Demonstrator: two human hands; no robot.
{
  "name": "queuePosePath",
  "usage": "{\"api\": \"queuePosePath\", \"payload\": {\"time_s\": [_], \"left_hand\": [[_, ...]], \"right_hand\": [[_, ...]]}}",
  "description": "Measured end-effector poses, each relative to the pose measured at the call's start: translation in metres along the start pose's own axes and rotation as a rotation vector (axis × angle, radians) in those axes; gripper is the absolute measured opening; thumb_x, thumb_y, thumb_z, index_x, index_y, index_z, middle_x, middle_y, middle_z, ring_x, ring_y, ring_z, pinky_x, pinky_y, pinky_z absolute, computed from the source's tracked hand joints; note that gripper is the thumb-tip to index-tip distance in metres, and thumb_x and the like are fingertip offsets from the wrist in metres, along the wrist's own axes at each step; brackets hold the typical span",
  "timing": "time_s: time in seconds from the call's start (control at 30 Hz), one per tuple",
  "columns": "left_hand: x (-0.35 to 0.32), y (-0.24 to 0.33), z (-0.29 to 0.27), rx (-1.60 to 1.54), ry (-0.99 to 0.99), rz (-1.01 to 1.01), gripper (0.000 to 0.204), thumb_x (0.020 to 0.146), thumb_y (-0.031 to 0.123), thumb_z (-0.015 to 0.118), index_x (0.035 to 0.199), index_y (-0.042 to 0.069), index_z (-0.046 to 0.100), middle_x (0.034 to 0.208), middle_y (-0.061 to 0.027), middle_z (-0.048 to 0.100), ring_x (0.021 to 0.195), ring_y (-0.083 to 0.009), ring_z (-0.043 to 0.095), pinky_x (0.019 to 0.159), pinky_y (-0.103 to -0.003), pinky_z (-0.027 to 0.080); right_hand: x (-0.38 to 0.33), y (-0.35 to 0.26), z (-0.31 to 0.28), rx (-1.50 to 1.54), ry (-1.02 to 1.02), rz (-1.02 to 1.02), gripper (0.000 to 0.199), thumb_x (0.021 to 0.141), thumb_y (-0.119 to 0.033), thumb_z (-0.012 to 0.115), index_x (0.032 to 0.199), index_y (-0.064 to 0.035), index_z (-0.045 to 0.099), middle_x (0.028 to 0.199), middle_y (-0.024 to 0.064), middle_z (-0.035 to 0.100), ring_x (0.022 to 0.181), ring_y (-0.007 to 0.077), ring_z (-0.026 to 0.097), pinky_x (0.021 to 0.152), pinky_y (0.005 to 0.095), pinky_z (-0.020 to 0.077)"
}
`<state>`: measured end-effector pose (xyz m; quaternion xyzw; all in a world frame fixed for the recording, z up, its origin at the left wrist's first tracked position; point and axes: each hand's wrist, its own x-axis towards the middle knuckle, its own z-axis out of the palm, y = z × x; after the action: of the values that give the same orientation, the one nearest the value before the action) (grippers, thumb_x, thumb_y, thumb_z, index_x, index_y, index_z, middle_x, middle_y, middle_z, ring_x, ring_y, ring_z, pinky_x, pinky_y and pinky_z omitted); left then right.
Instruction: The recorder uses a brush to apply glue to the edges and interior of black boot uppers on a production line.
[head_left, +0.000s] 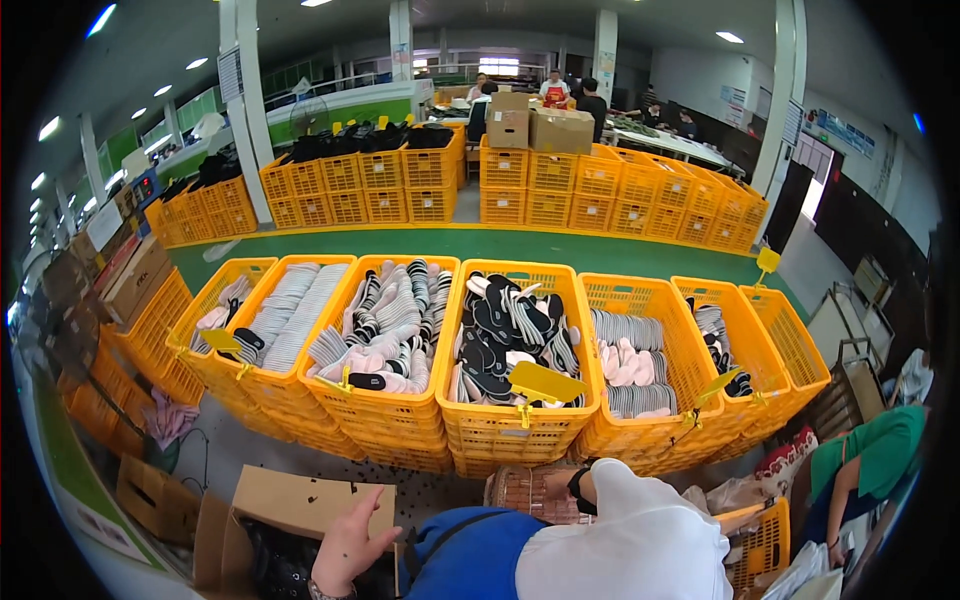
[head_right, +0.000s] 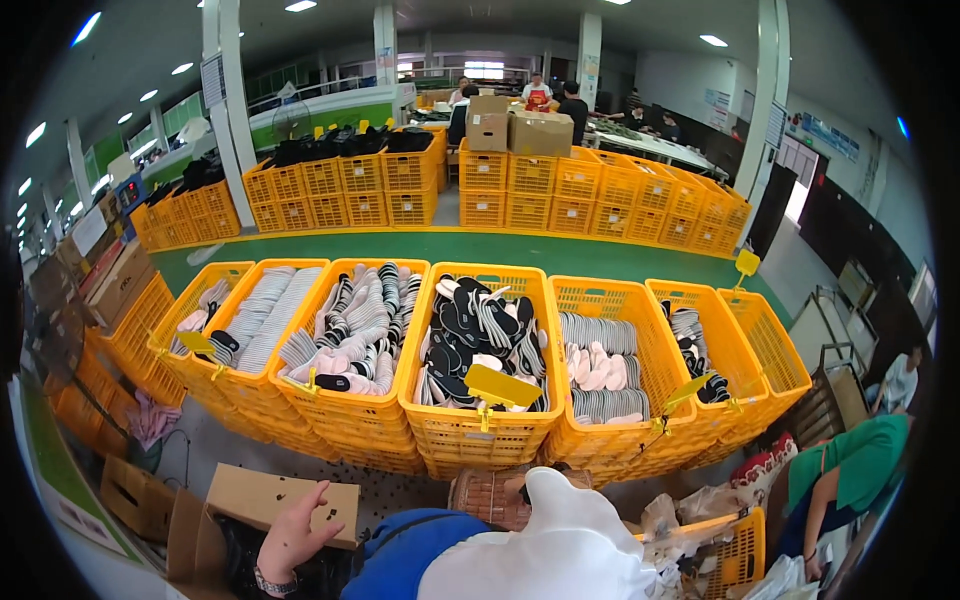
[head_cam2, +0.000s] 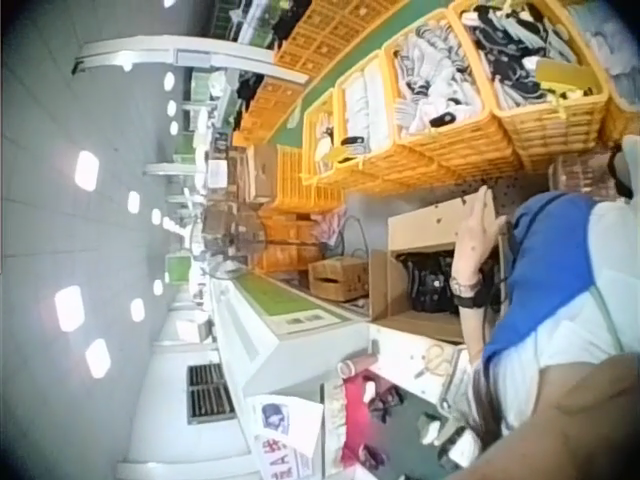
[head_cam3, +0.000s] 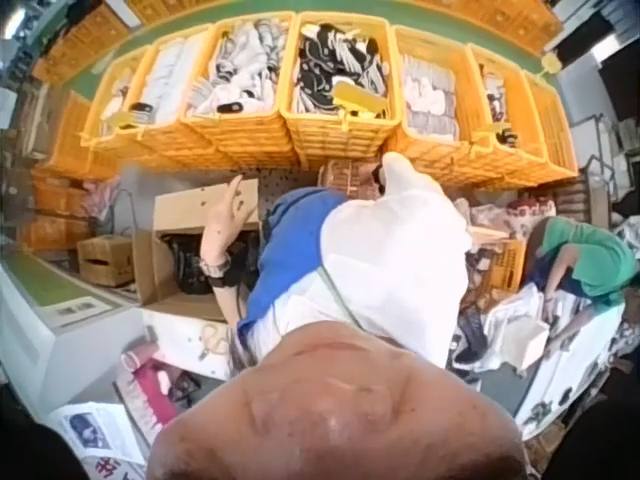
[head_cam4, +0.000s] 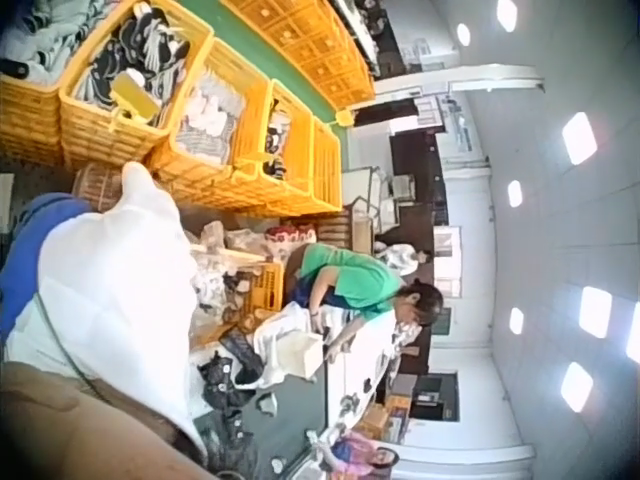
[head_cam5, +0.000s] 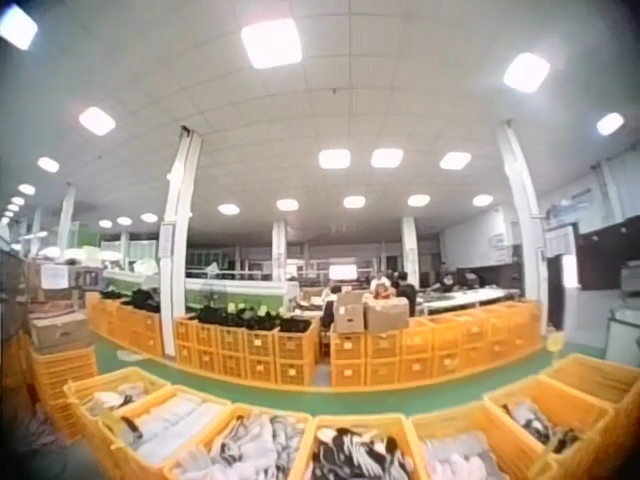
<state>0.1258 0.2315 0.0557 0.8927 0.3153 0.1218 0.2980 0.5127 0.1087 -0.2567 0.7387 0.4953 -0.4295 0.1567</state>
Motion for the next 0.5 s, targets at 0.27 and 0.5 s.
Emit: {"api": "queuePosePath", "payload": {"time_s": [0.27,0.5], "left_hand": [[-0.003,0.003,-0.008,0.063,0.011,-0.066,0.063,0.071,0.023,0.070,0.126,0.008,0.044,0.098,-0.0158,0.061,0.085,-0.0300,0.059,0.072,-0.034,0.047],[-0.023,0.028,-0.046,0.018,0.316,-0.018,0.052,0.071,0.012,0.067,0.119,0.005,0.049,0.093,-0.0127,0.062,0.081,-0.0283,0.061,0.071,-0.033,0.048]], "right_hand": [[0.048,-0.024,-0.017,-0.031,0.111,-0.242,0.026,0.073,-0.020,0.052,0.089,-0.0046,0.065,0.084,0.0175,0.064,0.077,0.0331,0.061,0.065,0.0406,0.0485],[-0.009,-0.122,-0.108,0.242,0.683,-0.734,0.020,0.078,-0.021,0.052,0.081,-0.0037,0.062,0.074,0.0184,0.061,0.067,0.0338,0.059,0.060,0.0417,0.0456]]}}
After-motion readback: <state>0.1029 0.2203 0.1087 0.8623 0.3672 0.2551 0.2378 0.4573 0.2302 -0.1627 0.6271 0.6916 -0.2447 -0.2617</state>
